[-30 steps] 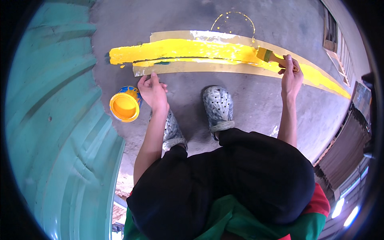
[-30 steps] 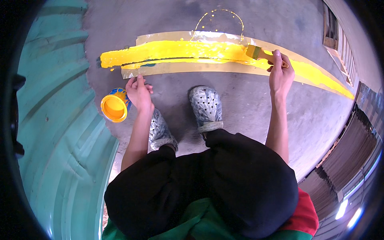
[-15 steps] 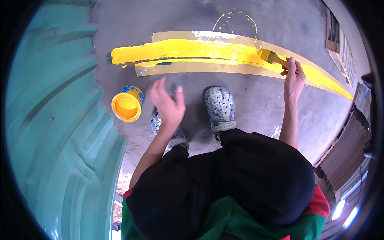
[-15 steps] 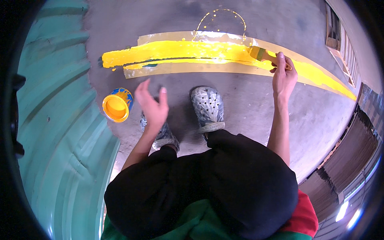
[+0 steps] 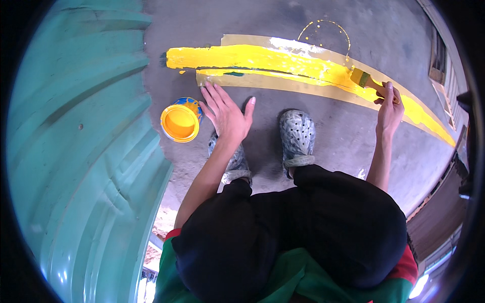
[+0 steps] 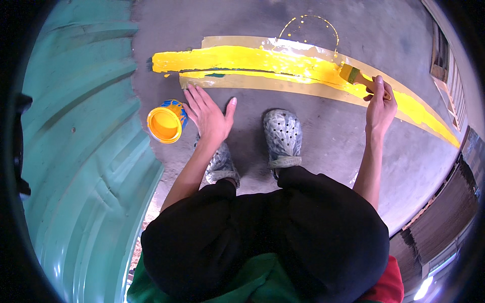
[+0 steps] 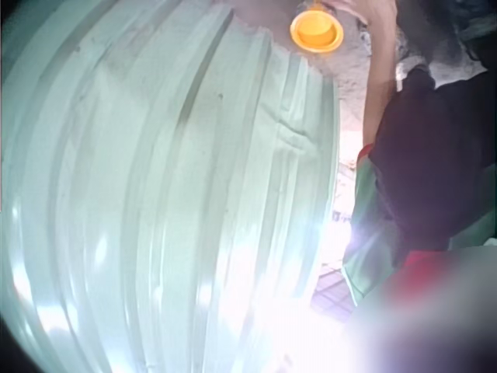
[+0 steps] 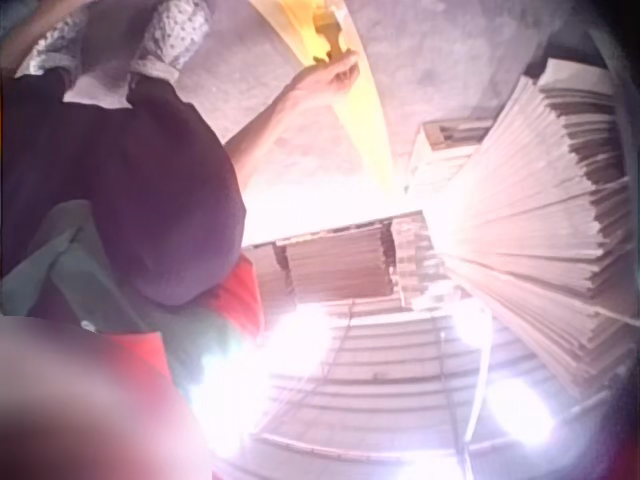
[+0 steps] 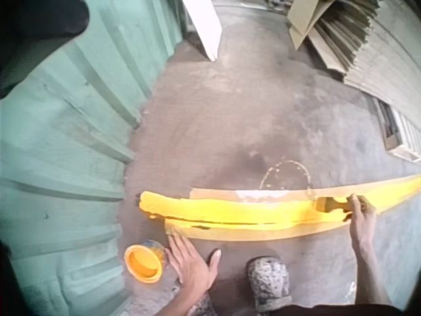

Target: The person paints yellow lines on a concrete floor using a paintbrush and a small paint can. They repeatedly dip the brush into the can and apply paint along pre-marked lines, occasionally walking to reach new sections.

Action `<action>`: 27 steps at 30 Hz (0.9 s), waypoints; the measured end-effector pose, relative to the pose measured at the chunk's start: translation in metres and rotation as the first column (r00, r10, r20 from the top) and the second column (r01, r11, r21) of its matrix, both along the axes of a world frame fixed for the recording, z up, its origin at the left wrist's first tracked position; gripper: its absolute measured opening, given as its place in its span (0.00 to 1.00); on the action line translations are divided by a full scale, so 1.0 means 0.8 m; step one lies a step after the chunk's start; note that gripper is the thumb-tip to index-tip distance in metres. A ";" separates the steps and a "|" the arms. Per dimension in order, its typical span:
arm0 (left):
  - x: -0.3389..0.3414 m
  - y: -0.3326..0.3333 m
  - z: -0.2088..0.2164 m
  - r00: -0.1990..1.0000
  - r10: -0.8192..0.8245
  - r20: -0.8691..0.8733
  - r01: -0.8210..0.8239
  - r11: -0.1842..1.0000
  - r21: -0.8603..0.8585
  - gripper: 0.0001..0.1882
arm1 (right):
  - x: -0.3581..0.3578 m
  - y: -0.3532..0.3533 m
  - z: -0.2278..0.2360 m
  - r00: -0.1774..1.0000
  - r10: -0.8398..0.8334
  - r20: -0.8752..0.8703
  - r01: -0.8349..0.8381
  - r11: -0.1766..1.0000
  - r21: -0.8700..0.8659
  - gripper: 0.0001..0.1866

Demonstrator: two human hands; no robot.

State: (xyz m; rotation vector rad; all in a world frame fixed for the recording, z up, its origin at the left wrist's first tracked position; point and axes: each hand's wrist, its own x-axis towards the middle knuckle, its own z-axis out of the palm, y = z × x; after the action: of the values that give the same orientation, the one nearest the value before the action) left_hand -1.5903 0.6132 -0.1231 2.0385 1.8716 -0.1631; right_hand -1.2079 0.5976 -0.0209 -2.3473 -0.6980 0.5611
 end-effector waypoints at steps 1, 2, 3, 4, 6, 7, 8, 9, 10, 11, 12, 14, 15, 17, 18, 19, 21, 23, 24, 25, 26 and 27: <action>0.000 0.001 -0.002 1.000 0.004 -0.012 -0.005 1.000 -0.004 0.57 | 0.000 0.000 0.000 1.000 0.007 0.010 -0.007 1.000 -0.001 0.24; 0.000 0.002 -0.003 1.000 0.008 -0.027 -0.008 1.000 -0.011 0.57 | 0.001 0.000 0.000 1.000 0.003 0.008 -0.003 1.000 0.000 0.24; 0.000 0.003 -0.004 0.999 0.010 -0.040 -0.011 1.000 -0.022 0.57 | 0.001 0.000 -0.001 1.000 -0.002 -0.009 0.002 1.000 0.010 0.24; 0.001 0.004 -0.005 0.999 0.005 -0.035 -0.005 1.000 0.000 0.57 | 0.002 -0.001 -0.001 1.000 0.007 0.015 -0.007 1.000 0.014 0.24; 0.000 0.007 -0.007 0.998 0.002 -0.059 -0.004 1.000 -0.018 0.57 | 0.002 -0.001 -0.003 1.000 0.017 0.006 -0.017 0.999 0.036 0.26; 0.001 0.009 -0.008 0.999 0.010 -0.038 -0.010 1.000 -0.010 0.57 | 0.001 -0.001 -0.004 0.999 0.023 0.031 -0.025 0.999 0.036 0.26; 0.001 0.010 -0.008 0.999 0.019 -0.030 -0.019 1.000 -0.017 0.57 | 0.001 -0.001 -0.004 0.999 0.023 0.030 -0.024 0.999 0.034 0.26; 0.001 0.011 -0.008 1.000 0.027 -0.015 -0.028 0.999 -0.025 0.57 | 0.000 -0.001 -0.005 0.999 0.024 0.027 -0.025 0.999 0.033 0.26; 0.001 0.012 -0.008 0.999 0.032 -0.026 -0.033 0.999 -0.026 0.58 | -0.001 -0.001 -0.004 0.999 0.022 0.030 -0.023 0.999 0.037 0.26; 0.001 0.012 -0.008 0.999 0.036 -0.029 -0.036 0.999 -0.029 0.58 | -0.003 0.000 -0.004 0.999 0.020 0.032 -0.021 0.999 0.041 0.26; 0.001 0.013 -0.007 0.999 0.038 -0.031 -0.039 0.999 -0.032 0.58 | -0.004 0.000 -0.003 1.000 -0.002 0.029 0.001 0.999 0.033 0.26; 0.001 0.013 -0.007 0.998 0.041 -0.042 -0.043 0.998 -0.043 0.58 | -0.005 0.001 -0.001 1.000 0.019 0.017 -0.020 0.998 0.052 0.25; 0.002 0.012 -0.007 0.998 0.041 -0.050 -0.043 0.998 -0.046 0.58 | -0.006 0.001 -0.001 1.000 0.019 0.012 -0.020 0.998 0.055 0.25; 0.001 0.012 -0.007 0.998 0.037 -0.056 -0.039 0.999 -0.034 0.58 | -0.006 0.000 -0.001 0.998 0.035 0.056 -0.036 0.999 0.029 0.25; 0.001 0.012 -0.007 0.998 0.033 -0.055 -0.034 0.999 -0.029 0.58 | -0.005 -0.001 -0.002 0.996 0.042 0.080 -0.043 0.999 0.016 0.25; 0.001 0.013 -0.007 0.998 0.033 -0.055 -0.034 0.999 -0.019 0.57 | -0.005 -0.002 -0.003 0.995 0.038 0.094 -0.038 0.999 0.002 0.24; -0.001 0.013 -0.004 0.997 0.024 -0.074 -0.025 1.000 -0.007 0.57 | -0.004 -0.005 -0.008 0.989 0.055 0.135 -0.057 0.998 0.012 0.22; 0.000 0.012 0.003 0.999 0.007 -0.052 -0.005 0.999 0.038 0.57 | -0.005 -0.008 -0.014 0.954 0.130 0.270 -0.141 0.990 0.022 0.18; 0.001 0.011 0.009 0.998 0.009 -0.061 -0.009 1.000 0.010 0.56 | -0.007 -0.009 -0.017 0.926 0.164 0.340 -0.174 0.985 -0.002 0.16; 0.001 0.007 0.017 1.000 -0.012 -0.009 0.012 0.999 0.041 0.54 | -0.009 -0.010 -0.019 0.874 0.245 0.420 -0.261 0.965 -0.018 0.14; 0.000 0.004 0.027 0.994 -0.059 0.091 0.052 0.995 0.083 0.52 | -0.013 -0.011 -0.021 0.820 0.305 0.485 -0.326 0.944 -0.042 0.13; -0.002 0.002 0.037 0.983 -0.091 0.159 0.081 0.994 0.068 0.51 | -0.018 -0.011 -0.022 0.817 0.320 0.481 -0.331 0.942 -0.065 0.12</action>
State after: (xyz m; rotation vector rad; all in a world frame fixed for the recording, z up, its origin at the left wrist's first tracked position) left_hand -1.5920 0.6151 -0.0936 2.1062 1.7114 0.0373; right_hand -1.2222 0.5888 -0.0387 -2.3770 -1.3486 0.0837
